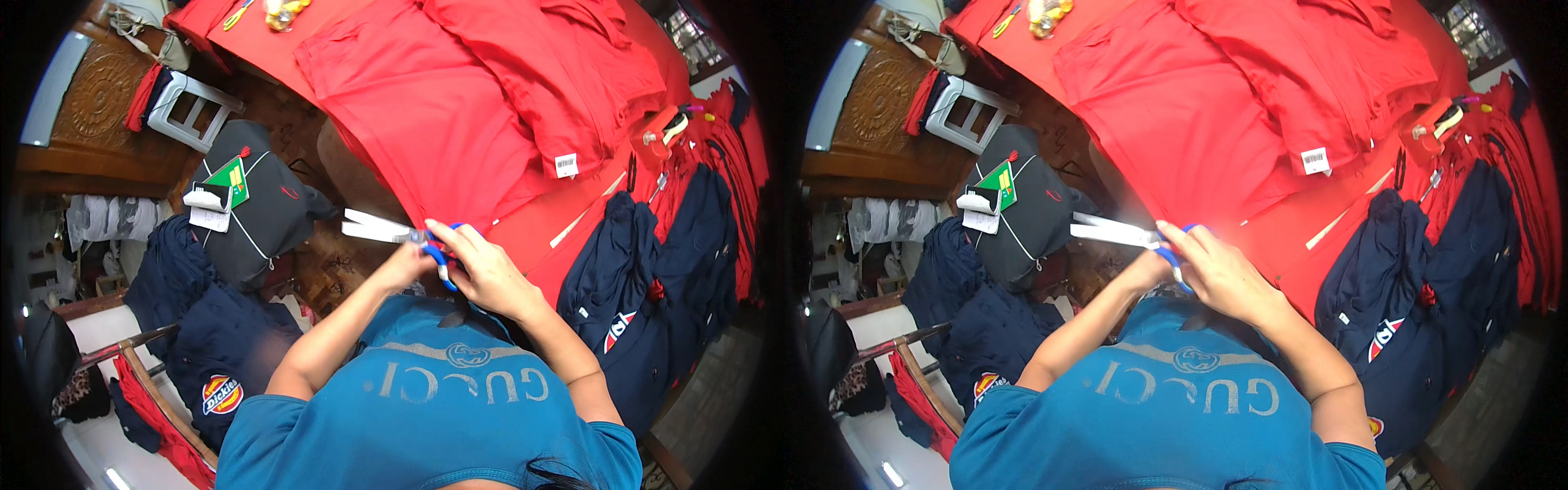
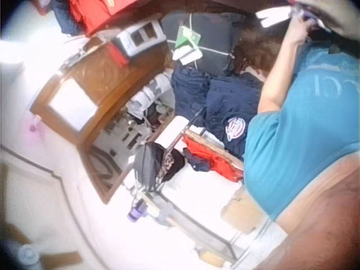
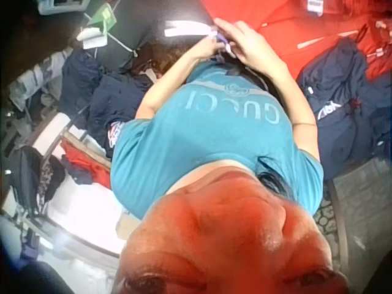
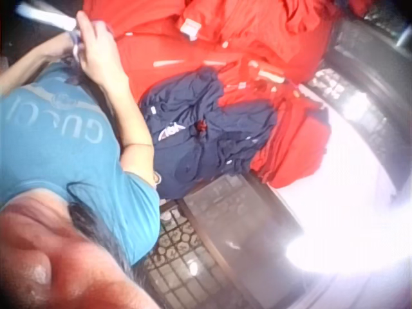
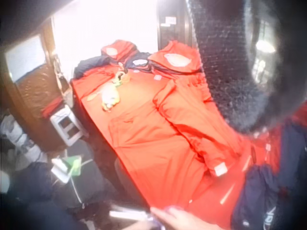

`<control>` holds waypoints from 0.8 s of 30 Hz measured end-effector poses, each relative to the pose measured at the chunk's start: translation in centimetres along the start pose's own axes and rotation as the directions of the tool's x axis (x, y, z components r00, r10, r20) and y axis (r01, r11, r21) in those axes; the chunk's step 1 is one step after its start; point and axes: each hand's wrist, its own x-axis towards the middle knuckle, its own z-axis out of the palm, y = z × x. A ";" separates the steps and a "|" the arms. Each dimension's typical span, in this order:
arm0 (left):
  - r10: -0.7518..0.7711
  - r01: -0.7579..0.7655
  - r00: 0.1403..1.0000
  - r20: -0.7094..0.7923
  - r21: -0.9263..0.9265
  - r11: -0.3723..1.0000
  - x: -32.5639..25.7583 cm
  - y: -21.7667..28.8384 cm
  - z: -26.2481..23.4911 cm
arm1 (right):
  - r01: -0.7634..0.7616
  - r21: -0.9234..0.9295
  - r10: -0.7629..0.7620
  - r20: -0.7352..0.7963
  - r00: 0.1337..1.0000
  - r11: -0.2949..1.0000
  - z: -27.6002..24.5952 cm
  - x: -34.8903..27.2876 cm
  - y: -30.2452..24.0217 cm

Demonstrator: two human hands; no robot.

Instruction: The person uses blue-handled scissors to cut tags off a stack of red shirts laid out on a table. They repeatedly pick up a shirt, snip the tag, and place the shirt back on the pile. A second person is visible in the background working on similar items.

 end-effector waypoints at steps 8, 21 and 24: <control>-0.004 0.078 0.987 0.161 -0.457 0.886 -3.9 2.0 -3.8 | 0.256 -0.144 -0.218 0.233 0.948 0.956 0.2 4.2 2.8; 0.431 -0.014 0.696 -0.574 0.590 0.807 -1.2 6.3 -9.1 | -0.791 -0.077 0.176 -0.958 0.228 0.607 -25.8 -10.0 22.7; 0.491 -0.063 0.764 -0.419 0.709 0.702 0.5 8.6 -2.9 | -0.770 0.029 0.249 -0.954 0.170 0.638 -21.3 -8.7 20.8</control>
